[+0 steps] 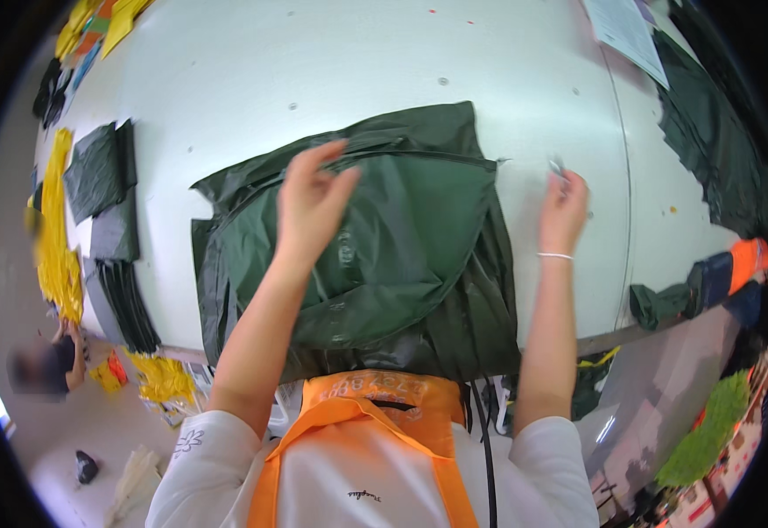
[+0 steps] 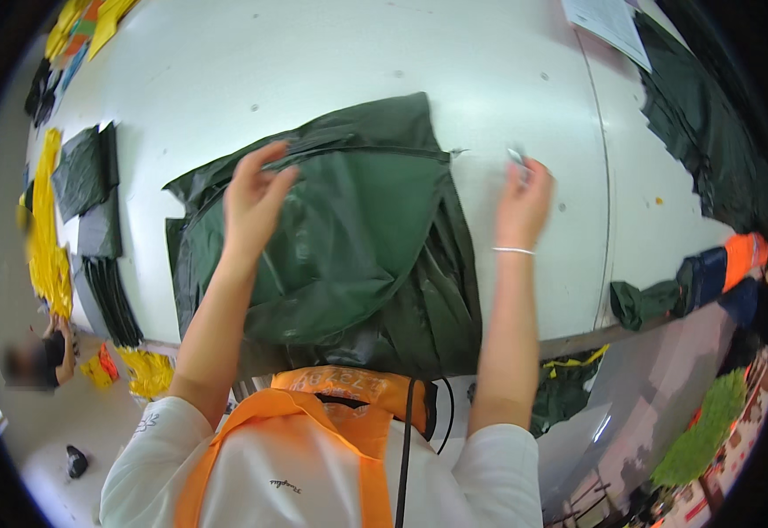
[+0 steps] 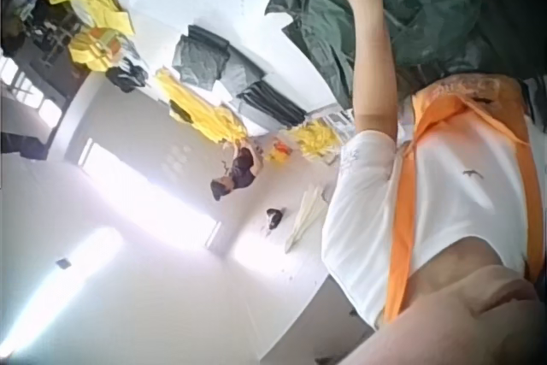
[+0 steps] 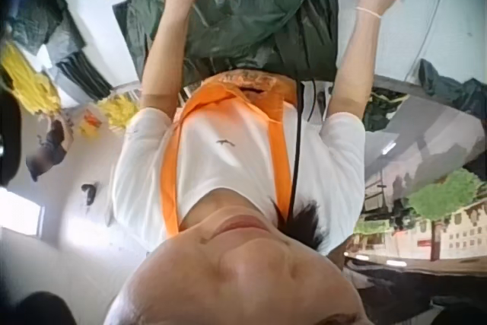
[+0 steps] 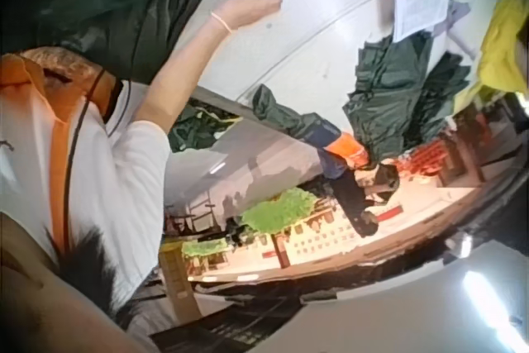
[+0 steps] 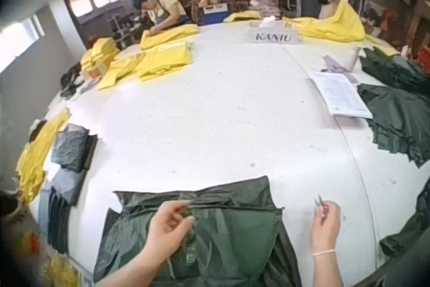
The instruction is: The person folds a dark green jacket on a white table. They smooth the fabric, fold the sleeves, and fold the body into a compact rectangle. The folded jacket is placed on a stack of similar folded items.
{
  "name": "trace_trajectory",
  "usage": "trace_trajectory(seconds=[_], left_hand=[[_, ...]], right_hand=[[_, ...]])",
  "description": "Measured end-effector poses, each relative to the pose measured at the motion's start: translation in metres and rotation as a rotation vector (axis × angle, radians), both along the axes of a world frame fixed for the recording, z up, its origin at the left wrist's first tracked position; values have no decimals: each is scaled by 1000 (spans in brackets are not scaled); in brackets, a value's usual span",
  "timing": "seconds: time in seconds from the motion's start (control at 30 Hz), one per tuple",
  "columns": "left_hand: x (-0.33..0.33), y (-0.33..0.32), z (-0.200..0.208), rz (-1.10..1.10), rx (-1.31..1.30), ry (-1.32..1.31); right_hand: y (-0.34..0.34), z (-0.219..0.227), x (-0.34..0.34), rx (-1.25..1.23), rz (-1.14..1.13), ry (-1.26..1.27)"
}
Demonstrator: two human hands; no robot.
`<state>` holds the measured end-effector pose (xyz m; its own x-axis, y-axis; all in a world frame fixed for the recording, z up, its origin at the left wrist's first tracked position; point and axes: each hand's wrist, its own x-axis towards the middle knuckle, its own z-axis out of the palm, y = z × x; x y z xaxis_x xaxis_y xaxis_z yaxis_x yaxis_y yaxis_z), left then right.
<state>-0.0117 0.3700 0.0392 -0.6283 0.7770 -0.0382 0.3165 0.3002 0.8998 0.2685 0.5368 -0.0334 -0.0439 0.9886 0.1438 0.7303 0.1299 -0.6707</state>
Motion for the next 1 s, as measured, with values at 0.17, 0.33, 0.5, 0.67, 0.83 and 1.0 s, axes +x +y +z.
trace_trajectory(seconds=[0.17,0.33,0.5,0.67,0.83,1.0], left_hand=[[-71,-181,-4,241,-220,498],[-42,-250,-3,149,-341,434],[-31,-247,-25,222,-187,284],[-51,-240,-3,3,12,213],[-98,-248,14,-392,-261,219],[-66,-207,22,313,-85,886]], right_hand=[[6,-39,87,72,-30,-465],[-56,28,32,164,460,-274],[-147,47,-23,49,1055,-133],[-143,50,-23,-144,817,248],[-107,80,-18,-373,955,100],[-108,62,-37,-534,885,37]])
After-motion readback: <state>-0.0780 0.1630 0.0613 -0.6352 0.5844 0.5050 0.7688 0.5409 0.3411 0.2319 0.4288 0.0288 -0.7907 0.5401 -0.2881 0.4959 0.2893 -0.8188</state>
